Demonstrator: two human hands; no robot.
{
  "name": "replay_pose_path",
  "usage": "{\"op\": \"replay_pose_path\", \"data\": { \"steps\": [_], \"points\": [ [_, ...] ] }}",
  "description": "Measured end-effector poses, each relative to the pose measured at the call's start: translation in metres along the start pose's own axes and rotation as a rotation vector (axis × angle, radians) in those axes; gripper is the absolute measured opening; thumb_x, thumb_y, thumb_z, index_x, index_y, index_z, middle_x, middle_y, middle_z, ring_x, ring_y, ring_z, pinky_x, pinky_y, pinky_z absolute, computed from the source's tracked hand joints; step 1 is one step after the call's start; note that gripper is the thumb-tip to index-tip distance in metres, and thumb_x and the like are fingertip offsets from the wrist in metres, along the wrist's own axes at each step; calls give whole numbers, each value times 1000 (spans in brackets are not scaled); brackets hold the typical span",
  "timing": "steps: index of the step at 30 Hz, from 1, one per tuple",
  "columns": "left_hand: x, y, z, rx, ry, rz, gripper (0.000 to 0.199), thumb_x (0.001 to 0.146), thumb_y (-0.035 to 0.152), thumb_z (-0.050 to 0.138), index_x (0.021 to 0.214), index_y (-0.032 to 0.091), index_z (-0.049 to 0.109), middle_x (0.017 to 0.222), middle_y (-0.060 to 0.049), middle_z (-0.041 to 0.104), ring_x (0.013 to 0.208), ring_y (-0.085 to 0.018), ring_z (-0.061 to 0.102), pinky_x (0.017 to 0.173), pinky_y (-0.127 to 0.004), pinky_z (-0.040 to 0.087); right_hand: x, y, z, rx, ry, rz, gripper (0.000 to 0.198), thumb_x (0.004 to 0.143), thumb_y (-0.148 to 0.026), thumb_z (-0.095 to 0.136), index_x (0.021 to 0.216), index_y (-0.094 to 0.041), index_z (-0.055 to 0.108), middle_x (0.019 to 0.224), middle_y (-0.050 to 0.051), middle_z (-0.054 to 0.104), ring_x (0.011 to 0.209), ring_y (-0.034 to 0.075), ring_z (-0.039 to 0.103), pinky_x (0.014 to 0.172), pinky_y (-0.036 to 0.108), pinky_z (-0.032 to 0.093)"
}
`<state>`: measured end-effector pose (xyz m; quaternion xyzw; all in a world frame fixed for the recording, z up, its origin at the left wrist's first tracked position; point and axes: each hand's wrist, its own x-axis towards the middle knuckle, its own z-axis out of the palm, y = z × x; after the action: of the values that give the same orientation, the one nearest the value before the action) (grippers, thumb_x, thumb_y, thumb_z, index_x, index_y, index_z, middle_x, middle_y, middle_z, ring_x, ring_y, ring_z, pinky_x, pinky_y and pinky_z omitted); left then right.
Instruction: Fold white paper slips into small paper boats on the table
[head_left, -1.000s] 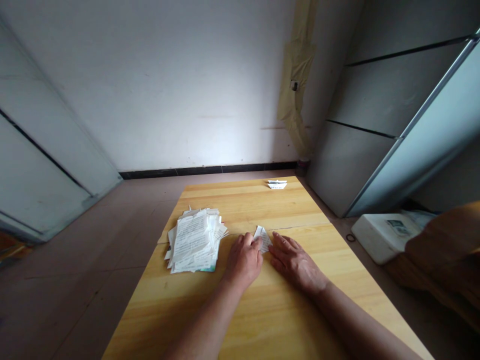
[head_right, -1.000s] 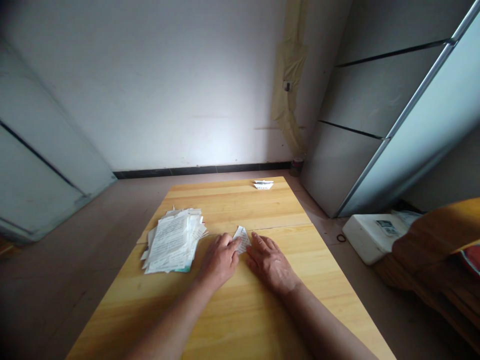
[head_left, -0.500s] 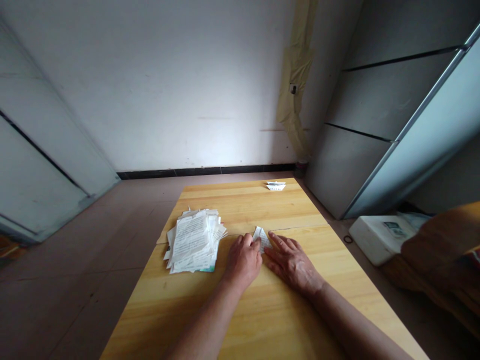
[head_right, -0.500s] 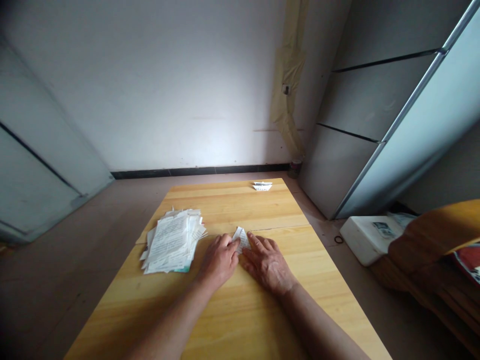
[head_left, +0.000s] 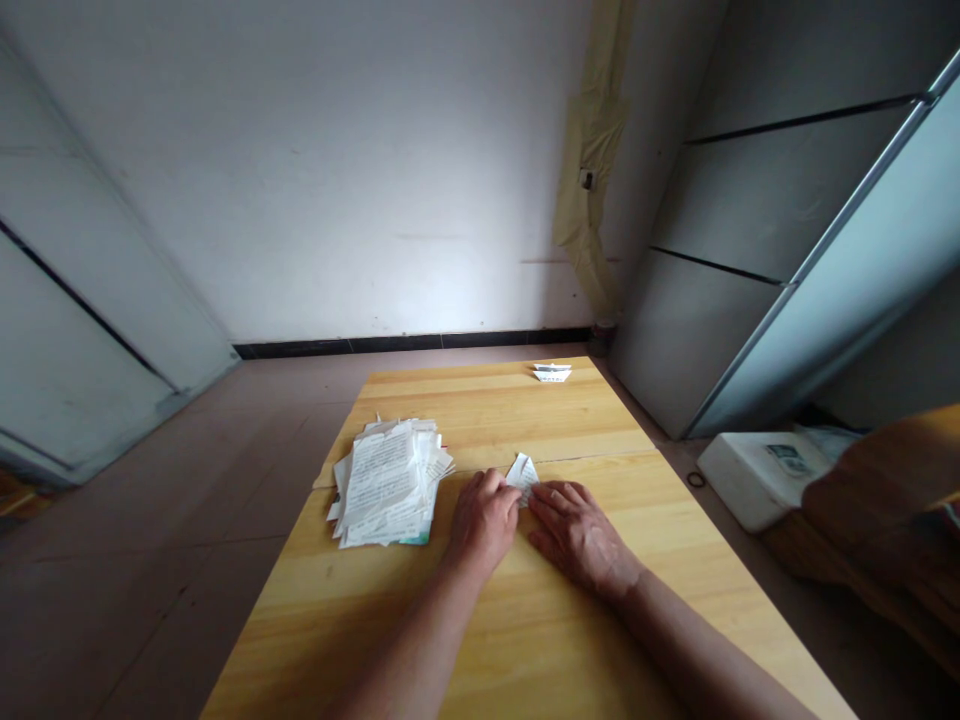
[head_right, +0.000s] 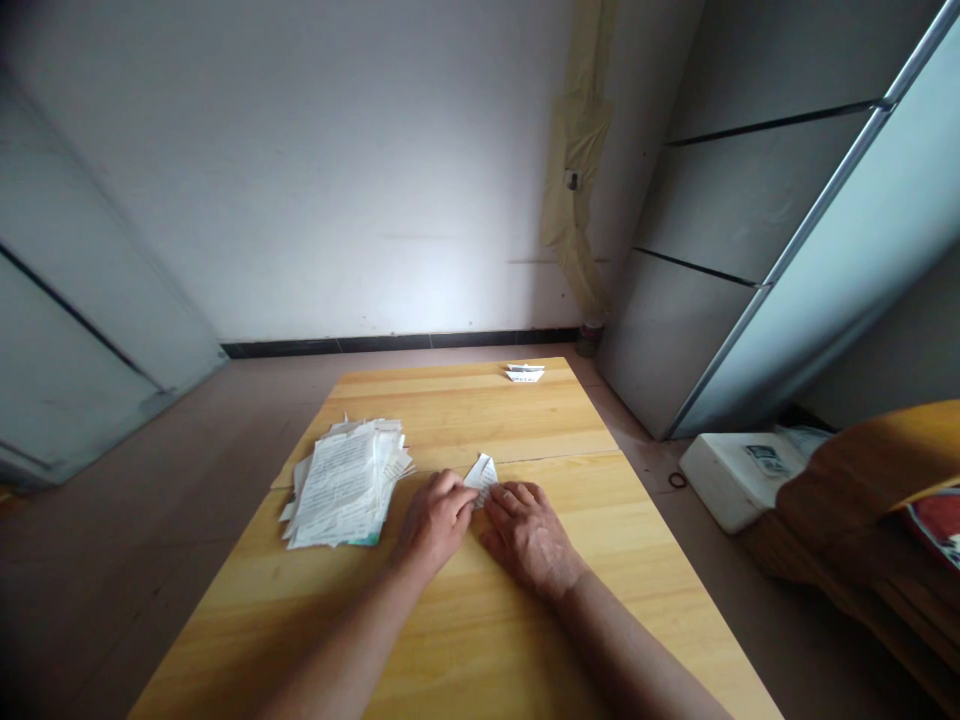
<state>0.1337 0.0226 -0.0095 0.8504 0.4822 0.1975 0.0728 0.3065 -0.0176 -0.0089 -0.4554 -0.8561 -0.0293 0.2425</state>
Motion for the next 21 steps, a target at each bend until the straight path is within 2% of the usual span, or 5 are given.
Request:
{"op": "replay_pose_path", "data": {
  "steps": [3, 10, 16, 21],
  "points": [
    [-1, 0, -1, 19, 6, 10, 24, 85, 12, 48, 78, 22, 69, 85, -4, 57, 85, -17, 52, 77, -28, 42, 0, 1, 1, -15, 1, 6, 25, 89, -27, 54, 110, -18, 62, 112, 10, 65, 105, 23, 56, 91, 40, 44],
    [0, -5, 0, -89, -37, -43, 28, 82, 9, 50, 86, 25, 73, 89, -3, 60, 85, -15, 55, 76, -25, 45, -1, 2, 1, -22, -20, 23, 23, 89, -27, 54, 109, -19, 63, 114, 10, 65, 105, 23, 57, 91, 40, 43],
    [1, -15, 4, -212, -53, -72, 38, 76, -1, 50, 89, 25, 74, 92, -1, 62, 89, -13, 56, 80, -22, 46, -1, 2, 0, -29, -46, 33, 25, 89, -28, 54, 111, -19, 63, 117, 9, 64, 106, 23, 56, 92, 40, 42],
    [-1, -11, -5, -201, -106, -35, 35, 80, 1, 49, 88, 25, 73, 94, -1, 63, 91, -13, 56, 81, -22, 45, 0, 2, -1, -23, -54, 43, 24, 89, -28, 54, 110, -20, 63, 116, 9, 64, 106, 23, 56, 91, 40, 43]
  ]
}}
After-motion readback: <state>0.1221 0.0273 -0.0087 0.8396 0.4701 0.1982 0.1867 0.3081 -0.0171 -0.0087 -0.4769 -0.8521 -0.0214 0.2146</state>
